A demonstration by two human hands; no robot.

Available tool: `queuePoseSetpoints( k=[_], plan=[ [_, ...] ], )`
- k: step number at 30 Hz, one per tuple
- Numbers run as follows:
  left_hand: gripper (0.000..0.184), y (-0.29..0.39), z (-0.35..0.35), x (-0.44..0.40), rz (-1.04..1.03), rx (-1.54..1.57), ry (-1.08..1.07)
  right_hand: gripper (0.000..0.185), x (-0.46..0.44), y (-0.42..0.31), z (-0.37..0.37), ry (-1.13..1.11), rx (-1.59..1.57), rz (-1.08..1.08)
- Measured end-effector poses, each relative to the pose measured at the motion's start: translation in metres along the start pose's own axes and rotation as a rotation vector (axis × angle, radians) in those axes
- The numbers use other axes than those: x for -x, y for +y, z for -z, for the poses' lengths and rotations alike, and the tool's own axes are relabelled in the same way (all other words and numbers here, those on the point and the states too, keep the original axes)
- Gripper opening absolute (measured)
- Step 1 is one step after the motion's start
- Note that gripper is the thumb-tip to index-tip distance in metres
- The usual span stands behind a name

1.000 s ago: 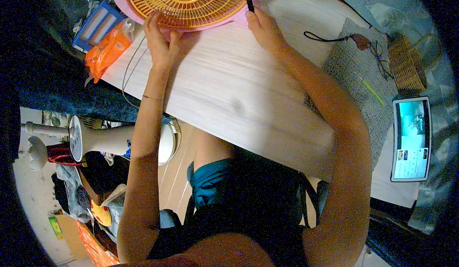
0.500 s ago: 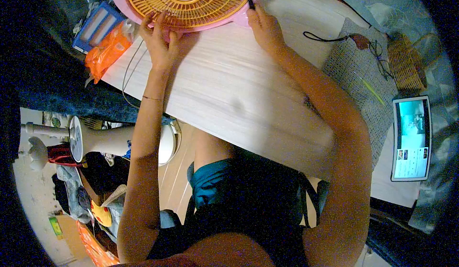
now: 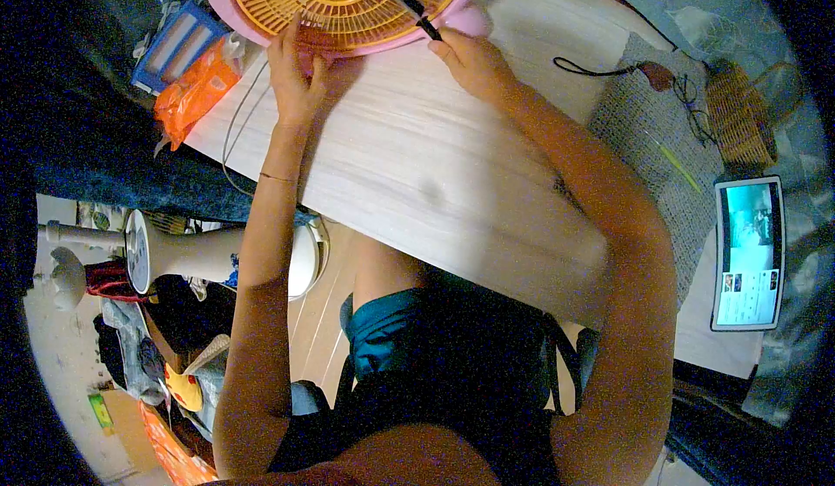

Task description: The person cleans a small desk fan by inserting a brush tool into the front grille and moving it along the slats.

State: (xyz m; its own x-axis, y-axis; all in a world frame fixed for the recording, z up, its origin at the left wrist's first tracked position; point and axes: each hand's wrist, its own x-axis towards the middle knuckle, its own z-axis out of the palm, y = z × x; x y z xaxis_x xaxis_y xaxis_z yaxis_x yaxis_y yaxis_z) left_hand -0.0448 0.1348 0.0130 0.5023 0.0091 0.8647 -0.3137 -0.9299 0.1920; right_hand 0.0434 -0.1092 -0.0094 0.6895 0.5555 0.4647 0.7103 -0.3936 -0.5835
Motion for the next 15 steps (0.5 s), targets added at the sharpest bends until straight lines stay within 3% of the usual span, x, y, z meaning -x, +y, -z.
queuePoseSetpoints(
  k=[2, 6, 11, 15],
  plan=[
    [0.053, 0.001, 0.0, 0.001, -0.002, -0.009, 0.007, 0.028, 0.0, -0.001, 0.0, 0.033, 0.012, 0.057],
    [0.049, 0.008, 0.005, -0.002, -0.084, -0.109, 0.038, 0.028, -0.003, 0.001, 0.003, 0.29, -0.167, -0.063],
    [0.055, 0.001, 0.002, -0.002, -0.095, -0.021, 0.064, 0.029, -0.006, 0.017, -0.002, 0.235, -0.257, -0.072],
    [0.062, 0.005, 0.002, -0.002, -0.001, 0.061, 0.062, 0.027, -0.001, 0.005, -0.002, 0.126, -0.077, 0.033]
  ],
)
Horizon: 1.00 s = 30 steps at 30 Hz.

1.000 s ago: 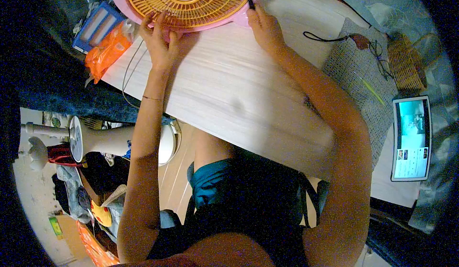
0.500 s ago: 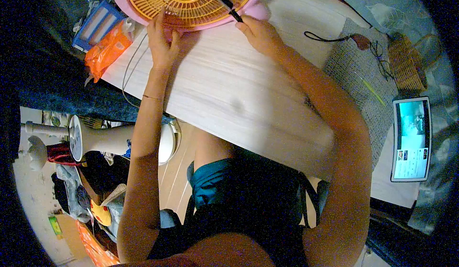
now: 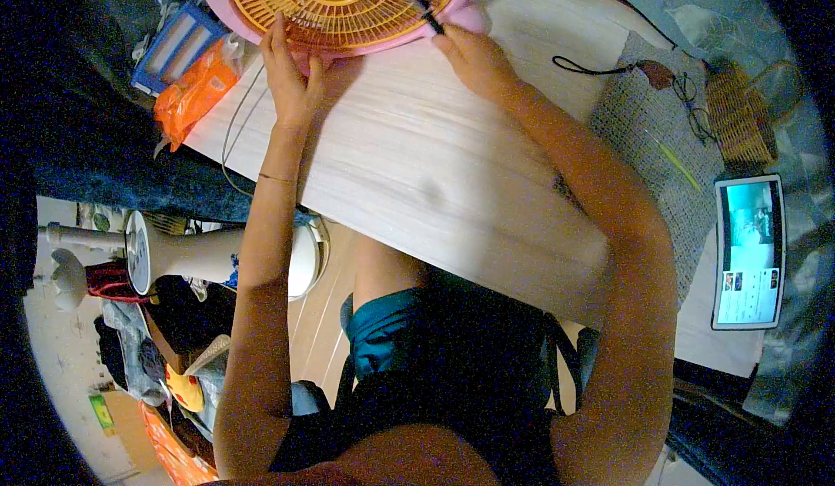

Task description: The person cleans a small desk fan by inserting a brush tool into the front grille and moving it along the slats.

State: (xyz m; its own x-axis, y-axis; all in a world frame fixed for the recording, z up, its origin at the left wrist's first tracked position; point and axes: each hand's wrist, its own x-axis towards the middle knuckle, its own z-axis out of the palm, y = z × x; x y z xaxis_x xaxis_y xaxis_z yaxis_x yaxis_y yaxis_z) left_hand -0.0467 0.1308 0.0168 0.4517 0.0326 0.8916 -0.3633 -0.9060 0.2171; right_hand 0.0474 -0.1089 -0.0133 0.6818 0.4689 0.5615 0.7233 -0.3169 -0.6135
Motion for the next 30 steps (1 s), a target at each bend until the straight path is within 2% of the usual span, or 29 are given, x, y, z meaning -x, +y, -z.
queuePoseSetpoints(
  k=[2, 5, 8, 11, 14, 20, 23, 26, 29, 30],
  plan=[
    [0.062, 0.0, 0.0, 0.001, 0.049, 0.019, -0.023, 0.026, 0.0, -0.002, 0.002, -0.115, 0.062, -0.045],
    [0.06, 0.0, 0.001, 0.003, 0.093, 0.03, -0.068, 0.026, 0.0, -0.002, 0.002, -0.108, 0.09, -0.011],
    [0.057, -0.004, 0.0, 0.003, 0.011, -0.059, -0.077, 0.026, 0.001, 0.003, -0.002, 0.013, 0.027, 0.072],
    [0.051, 0.002, 0.004, 0.001, -0.073, -0.171, -0.045, 0.026, -0.003, 0.004, 0.003, 0.164, -0.033, -0.124],
    [0.051, 0.001, 0.003, 0.001, -0.099, -0.143, -0.067, 0.03, -0.004, 0.013, -0.001, 0.187, -0.217, -0.072],
    [0.06, 0.0, 0.0, 0.0, 0.003, 0.001, 0.001, 0.026, -0.003, 0.003, 0.005, 0.001, -0.076, -0.094],
    [0.061, 0.0, 0.0, 0.001, 0.04, 0.009, -0.017, 0.025, -0.001, 0.001, 0.003, -0.078, 0.076, -0.096],
    [0.059, -0.003, 0.001, 0.003, 0.063, -0.011, -0.102, 0.025, 0.001, -0.011, 0.003, -0.131, 0.09, -0.061],
    [0.054, -0.005, -0.001, 0.005, 0.037, -0.045, -0.085, 0.026, 0.001, -0.007, 0.003, -0.109, 0.097, -0.034],
    [0.052, -0.005, -0.001, 0.004, 0.012, -0.071, -0.079, 0.026, 0.001, -0.005, 0.002, 0.003, 0.074, -0.006]
  ],
)
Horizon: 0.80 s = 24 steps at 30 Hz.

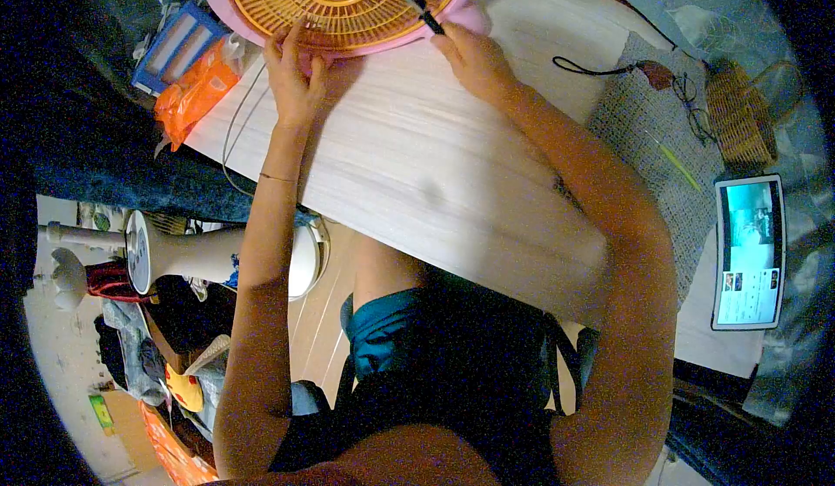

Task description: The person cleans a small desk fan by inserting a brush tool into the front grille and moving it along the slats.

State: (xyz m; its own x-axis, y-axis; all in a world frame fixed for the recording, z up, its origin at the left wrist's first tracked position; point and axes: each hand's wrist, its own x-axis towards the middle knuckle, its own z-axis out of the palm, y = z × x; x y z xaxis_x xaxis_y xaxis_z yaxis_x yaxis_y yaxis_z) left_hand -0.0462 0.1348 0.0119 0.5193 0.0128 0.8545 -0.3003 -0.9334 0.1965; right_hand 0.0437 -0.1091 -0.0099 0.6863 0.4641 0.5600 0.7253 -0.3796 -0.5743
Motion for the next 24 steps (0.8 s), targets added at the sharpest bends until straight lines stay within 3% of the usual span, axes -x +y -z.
queuePoseSetpoints(
  k=[2, 5, 8, 11, 14, 17, 20, 24],
  plan=[
    [0.049, 0.002, 0.002, -0.001, -0.046, -0.054, 0.014, 0.027, -0.003, 0.006, -0.004, 0.226, -0.046, 0.046],
    [0.049, 0.002, 0.002, -0.001, -0.111, -0.12, 0.021, 0.029, -0.007, 0.019, 0.0, 0.24, -0.182, -0.093],
    [0.054, 0.001, 0.0, -0.002, -0.053, 0.001, 0.056, 0.03, -0.005, 0.019, -0.002, 0.111, -0.131, -0.139],
    [0.058, 0.004, 0.0, -0.003, -0.02, 0.044, 0.083, 0.028, -0.003, 0.01, -0.004, 0.06, -0.043, 0.028],
    [0.058, 0.004, 0.001, -0.003, -0.004, 0.053, 0.024, 0.026, 0.0, -0.001, 0.002, -0.107, 0.002, 0.02],
    [0.056, 0.003, 0.002, -0.001, 0.022, 0.036, -0.031, 0.027, -0.001, -0.003, 0.002, -0.125, 0.042, -0.019],
    [0.053, 0.002, 0.003, -0.001, -0.046, -0.081, 0.016, 0.026, -0.001, 0.002, -0.001, 0.035, -0.021, 0.036],
    [0.054, 0.003, 0.002, -0.002, -0.109, -0.067, 0.036, 0.028, -0.005, 0.013, -0.002, 0.175, -0.219, -0.091]
  ],
)
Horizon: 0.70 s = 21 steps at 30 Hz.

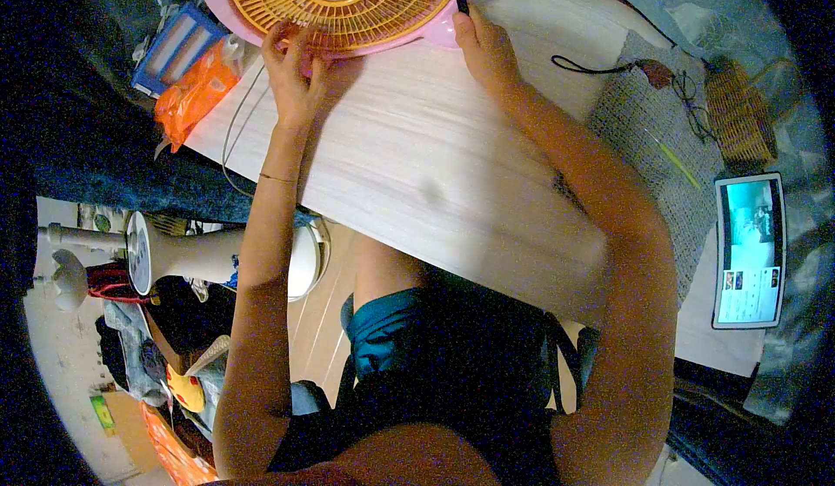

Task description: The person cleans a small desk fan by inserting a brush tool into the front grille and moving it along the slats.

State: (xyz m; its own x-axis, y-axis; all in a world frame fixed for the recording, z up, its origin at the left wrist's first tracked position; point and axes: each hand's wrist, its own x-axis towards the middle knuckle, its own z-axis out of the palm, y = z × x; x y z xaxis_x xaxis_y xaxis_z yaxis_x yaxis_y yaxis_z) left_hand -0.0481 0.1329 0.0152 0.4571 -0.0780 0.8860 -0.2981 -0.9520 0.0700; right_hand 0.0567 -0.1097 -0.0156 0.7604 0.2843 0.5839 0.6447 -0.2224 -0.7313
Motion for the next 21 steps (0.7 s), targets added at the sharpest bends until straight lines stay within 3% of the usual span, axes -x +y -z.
queuePoseSetpoints(
  k=[5, 8, 11, 14, 17, 21],
  plan=[
    [0.056, 0.003, -0.001, -0.002, 0.104, 0.134, 0.064, 0.026, 0.001, -0.005, 0.001, -0.166, 0.065, -0.071],
    [0.056, -0.001, -0.003, 0.0, 0.136, 0.177, -0.001, 0.027, 0.006, -0.007, 0.001, -0.279, 0.233, 0.132],
    [0.056, -0.003, -0.004, 0.002, 0.147, 0.159, -0.038, 0.028, 0.005, -0.01, 0.0, -0.315, 0.252, 0.08],
    [0.054, -0.002, -0.002, 0.001, 0.061, 0.025, 0.006, 0.027, 0.006, -0.01, 0.0, -0.289, 0.256, 0.128],
    [0.053, -0.001, 0.0, 0.0, -0.018, -0.055, 0.009, 0.026, 0.005, -0.01, 0.0, -0.028, 0.173, 0.152],
    [0.055, 0.0, -0.003, 0.0, 0.08, 0.113, 0.037, 0.027, -0.003, 0.001, 0.003, 0.012, -0.018, -0.045]
  ],
)
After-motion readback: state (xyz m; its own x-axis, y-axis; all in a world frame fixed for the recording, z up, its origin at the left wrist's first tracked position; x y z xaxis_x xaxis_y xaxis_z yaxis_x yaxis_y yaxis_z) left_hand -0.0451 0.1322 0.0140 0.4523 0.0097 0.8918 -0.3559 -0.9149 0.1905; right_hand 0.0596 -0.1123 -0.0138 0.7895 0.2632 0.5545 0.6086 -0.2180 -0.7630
